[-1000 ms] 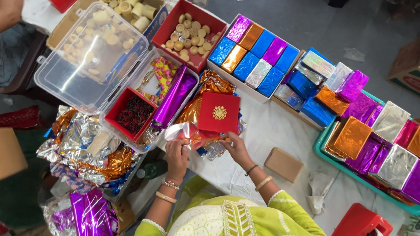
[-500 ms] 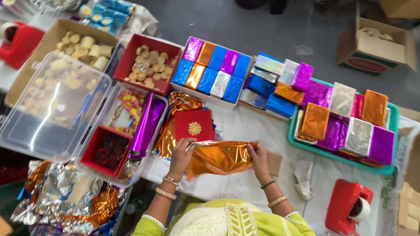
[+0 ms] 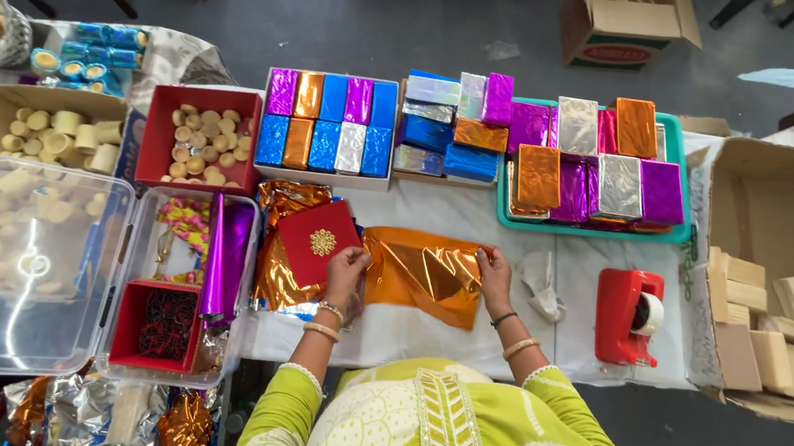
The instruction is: The person assembles small wooden boxes and places a decorative item inside. They then wrap the box in shiny orange foil paper, using a tape dispenser to secure the wrapping. The finished package is placed into a tray with other wrapped items.
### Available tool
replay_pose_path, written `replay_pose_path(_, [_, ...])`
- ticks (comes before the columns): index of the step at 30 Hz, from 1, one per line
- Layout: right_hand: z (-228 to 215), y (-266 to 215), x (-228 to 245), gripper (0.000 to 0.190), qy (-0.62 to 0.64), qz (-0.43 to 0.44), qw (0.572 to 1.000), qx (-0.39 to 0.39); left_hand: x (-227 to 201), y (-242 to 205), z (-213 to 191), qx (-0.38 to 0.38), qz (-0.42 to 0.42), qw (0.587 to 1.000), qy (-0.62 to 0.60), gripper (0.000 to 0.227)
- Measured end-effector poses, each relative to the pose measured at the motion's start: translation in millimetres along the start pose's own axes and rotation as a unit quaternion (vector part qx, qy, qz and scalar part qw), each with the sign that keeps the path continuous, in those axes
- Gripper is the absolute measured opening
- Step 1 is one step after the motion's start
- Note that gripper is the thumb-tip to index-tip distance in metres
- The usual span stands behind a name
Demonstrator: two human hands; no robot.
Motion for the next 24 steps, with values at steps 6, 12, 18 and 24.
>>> replay_pose_path(6, [-23.6,9.0,33.3,0.022,-0.276,-0.127,0.952,0.047,17.2,1.3,-3.4,-0.044,0.021,0.999,-0.024,0.013])
replay_pose_path(12, [4.7,3.7,79.6,0.118,-0.480,-0.231,0.755,0.382,-77.6,-48.5,13.5,-0.146,0.158,0.973,0.085,0.014])
replay_pose_path(18, [-7.6,-3.5,60.5,0.123,-0.494,-0.225,0.736,0.405,-147.6,-108.1,59.6,-0.154,0.257,0.941,0.160,0.010])
replay_pose_path(24, [-65.2,-36.5,80.8,0.120,-0.502,-0.198,0.782,0.312,-165.3,-154.2,145.2,-0.008,0.412,0.886,0.212,0.011])
Point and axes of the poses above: each hand's wrist, its own y-axis towards the middle knuckle, its own z-axis out of the palm, x = y × z, the point moved 3 cm from there along y, towards the middle knuckle, and after that the axes turned 15 degrees about -z, right-handed, at the moved point
